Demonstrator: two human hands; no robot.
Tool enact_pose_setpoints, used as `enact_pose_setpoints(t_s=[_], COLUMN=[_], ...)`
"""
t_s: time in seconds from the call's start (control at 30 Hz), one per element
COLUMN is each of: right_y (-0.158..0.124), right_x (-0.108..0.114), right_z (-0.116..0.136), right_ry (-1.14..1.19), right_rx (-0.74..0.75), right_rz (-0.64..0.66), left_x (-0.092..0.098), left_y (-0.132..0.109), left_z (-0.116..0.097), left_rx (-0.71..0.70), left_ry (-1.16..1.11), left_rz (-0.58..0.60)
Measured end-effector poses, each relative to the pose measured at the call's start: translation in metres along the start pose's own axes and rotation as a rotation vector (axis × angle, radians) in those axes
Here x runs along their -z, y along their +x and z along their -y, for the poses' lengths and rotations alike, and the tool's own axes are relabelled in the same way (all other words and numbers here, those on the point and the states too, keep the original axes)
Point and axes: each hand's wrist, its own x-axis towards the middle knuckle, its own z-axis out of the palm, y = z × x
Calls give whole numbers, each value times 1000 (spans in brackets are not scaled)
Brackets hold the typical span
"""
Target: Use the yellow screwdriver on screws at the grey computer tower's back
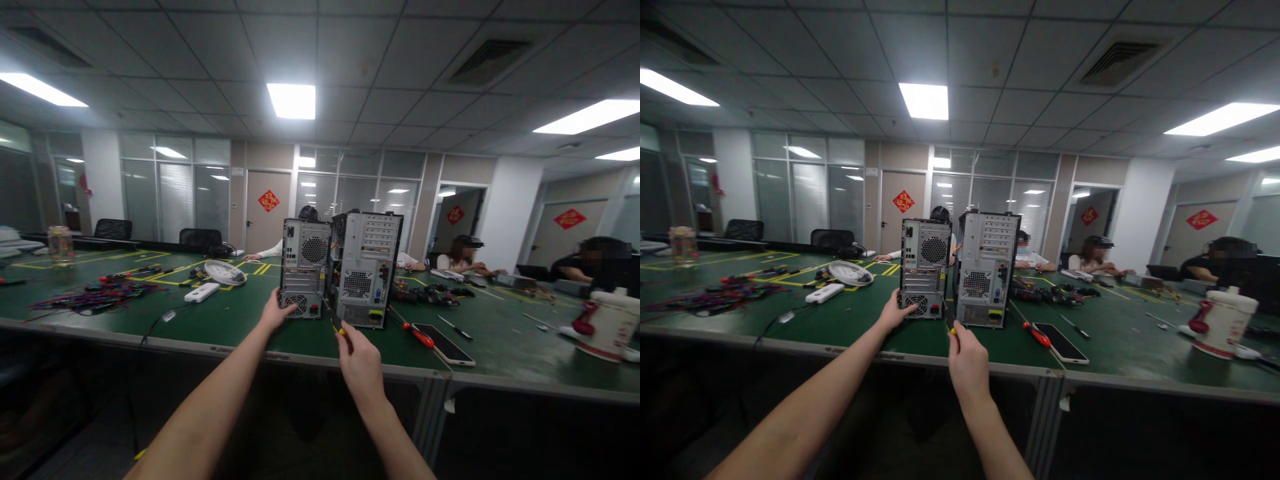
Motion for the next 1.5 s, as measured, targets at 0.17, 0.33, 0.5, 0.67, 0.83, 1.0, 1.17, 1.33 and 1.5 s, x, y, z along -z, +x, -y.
enact_pose_setpoints(t_s=[0.17,0.33,0.5,0.67,0.83,1.0,1.17,1.33,1.5], right_y=[1,0,0,1,1,1,2,1,0], right_x=[4,-2,-1,4,3,2,5,3,0], right_z=[5,0,-1,3,2,2,4,2,2], right_ry=[-15,61,83,-29,42,81,-30,31,61], right_rx=[56,-84,-121,45,-82,-97,55,-44,-84], right_rz=[-9,13,26,-10,22,44,-5,4,32], left_x=[1,2,2,1,-1,-2,-1,0,2], left_y=[-1,-2,-1,1,3,4,2,1,0], left_z=[0,-4,-3,1,8,9,5,1,-1], left_rx=[12,13,25,17,6,-11,3,10,20], left_ry=[-17,-21,-28,-37,-46,-47,-35,-24,-11], left_rz=[-13,-4,0,0,-6,-9,-1,1,2])
